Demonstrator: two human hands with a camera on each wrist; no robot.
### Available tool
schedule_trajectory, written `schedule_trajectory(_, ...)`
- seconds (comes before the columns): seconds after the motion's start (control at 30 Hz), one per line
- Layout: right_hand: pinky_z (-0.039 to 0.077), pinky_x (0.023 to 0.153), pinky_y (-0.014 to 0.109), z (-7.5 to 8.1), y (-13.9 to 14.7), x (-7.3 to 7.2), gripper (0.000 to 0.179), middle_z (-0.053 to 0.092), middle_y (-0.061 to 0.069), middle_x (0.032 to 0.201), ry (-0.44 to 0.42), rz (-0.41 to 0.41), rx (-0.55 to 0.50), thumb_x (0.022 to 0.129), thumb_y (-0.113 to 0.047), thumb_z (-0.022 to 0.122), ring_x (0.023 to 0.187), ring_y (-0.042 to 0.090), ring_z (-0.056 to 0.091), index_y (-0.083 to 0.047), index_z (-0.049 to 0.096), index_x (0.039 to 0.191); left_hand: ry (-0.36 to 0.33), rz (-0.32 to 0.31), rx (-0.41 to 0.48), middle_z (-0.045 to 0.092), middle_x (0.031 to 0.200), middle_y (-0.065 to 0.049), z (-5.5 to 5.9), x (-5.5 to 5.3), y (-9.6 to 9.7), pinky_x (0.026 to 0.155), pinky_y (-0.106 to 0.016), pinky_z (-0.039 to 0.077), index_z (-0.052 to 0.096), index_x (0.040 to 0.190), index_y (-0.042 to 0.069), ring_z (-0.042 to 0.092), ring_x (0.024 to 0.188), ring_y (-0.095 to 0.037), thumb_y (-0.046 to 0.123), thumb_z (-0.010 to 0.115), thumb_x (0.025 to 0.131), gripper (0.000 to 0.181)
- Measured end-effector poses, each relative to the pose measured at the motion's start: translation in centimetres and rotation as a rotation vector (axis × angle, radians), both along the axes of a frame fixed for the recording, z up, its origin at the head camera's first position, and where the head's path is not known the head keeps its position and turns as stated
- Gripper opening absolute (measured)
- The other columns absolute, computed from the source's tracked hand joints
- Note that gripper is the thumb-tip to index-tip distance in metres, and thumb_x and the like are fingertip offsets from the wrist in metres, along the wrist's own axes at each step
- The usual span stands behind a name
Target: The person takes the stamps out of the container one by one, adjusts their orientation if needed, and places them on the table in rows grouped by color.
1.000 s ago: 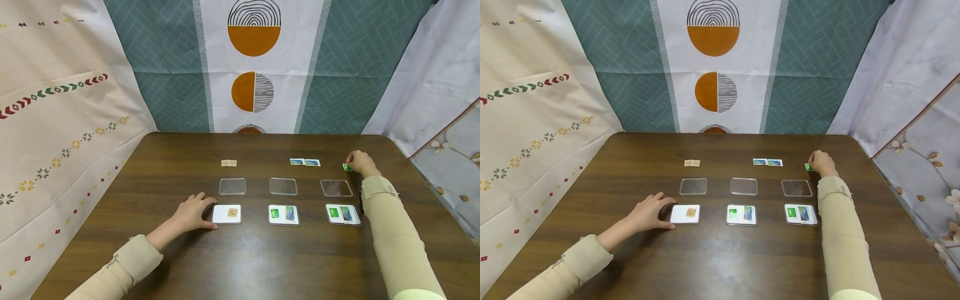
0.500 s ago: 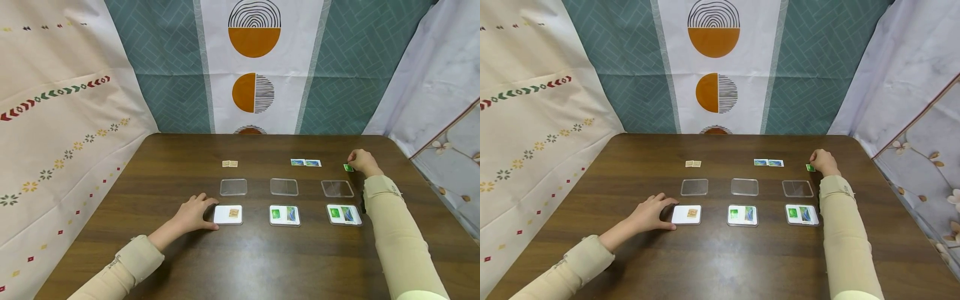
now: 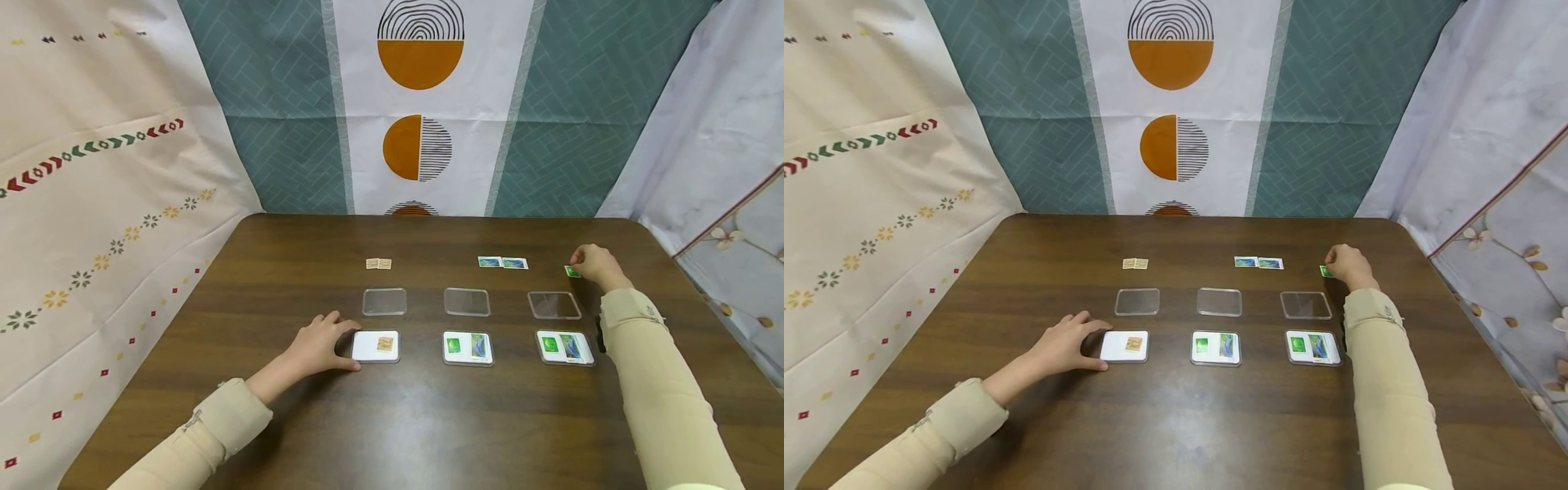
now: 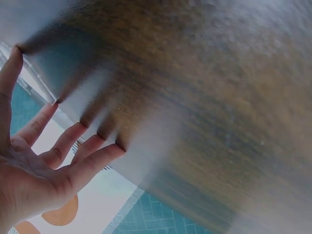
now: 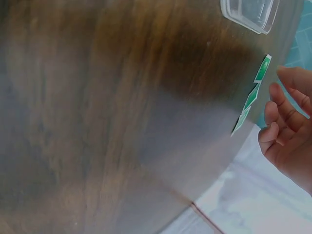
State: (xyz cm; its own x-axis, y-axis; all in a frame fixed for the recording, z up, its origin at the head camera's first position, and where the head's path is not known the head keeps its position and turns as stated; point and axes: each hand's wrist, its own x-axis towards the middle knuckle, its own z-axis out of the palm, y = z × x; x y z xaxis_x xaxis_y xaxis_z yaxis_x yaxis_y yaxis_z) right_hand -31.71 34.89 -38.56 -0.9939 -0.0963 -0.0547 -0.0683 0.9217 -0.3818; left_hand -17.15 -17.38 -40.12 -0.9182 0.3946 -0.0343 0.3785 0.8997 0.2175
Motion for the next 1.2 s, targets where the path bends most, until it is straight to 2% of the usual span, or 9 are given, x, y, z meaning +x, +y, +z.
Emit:
schedule_trajectory(0.4,0.043,0.07,0.049,0.5,-1.0,0.8,0.015,0.061,0.025,0.085,0.023,0.076,-0.007,0.085,-0.007,0.058,0.077,0.036,0.056,0.007,0.056,0.088,-0.003,-0.007,0.003,0.055,0.098,-0.007,0.1,-0.1,0.0,0.063,-0.045,0.049,0.062,0.121,0.019,0.052,0.083,-0.025,0.05,0.082,0.062,0.069)
schedule_trajectory(0.73,0.043,0.071,0.049,0.1,-2.4,1.4,0.014,0.061,0.022,0.083,0.071,0.126,-0.019,0.088,-0.008,0.058,0.078,0.035,0.058,0.005,0.056,0.088,0.002,-0.011,0.006,0.054,0.097,-0.007,0.1,-0.1,0.0,0.063,-0.044,0.048,0.062,0.121,0.018,0.051,0.081,-0.025,0.049,0.082,0.062,0.07)
schedule_trajectory(0.93,0.043,0.068,0.05,0.2,-3.0,1.9,0.013,0.062,0.021,0.085,0.084,0.124,0.008,0.089,-0.012,0.058,0.079,0.035,0.059,0.002,0.057,0.089,-0.008,-0.012,0.002,0.054,0.099,-0.008,0.1,-0.2,0.0,0.062,-0.044,0.048,0.061,0.123,0.019,0.051,0.082,-0.025,0.05,0.082,0.063,0.071)
schedule_trajectory(1.2,0.04,0.061,0.033,0.3,-4.4,2.9,0.01,0.063,0.015,0.08,0.122,0.172,-0.04,0.089,-0.009,0.057,0.068,0.022,0.053,0.001,0.057,0.089,-0.009,-0.021,0.0,0.054,0.099,-0.008,0.1,-0.2,0.1,0.062,-0.042,0.047,0.061,0.122,0.019,0.05,0.08,-0.024,0.049,0.083,0.062,0.07)
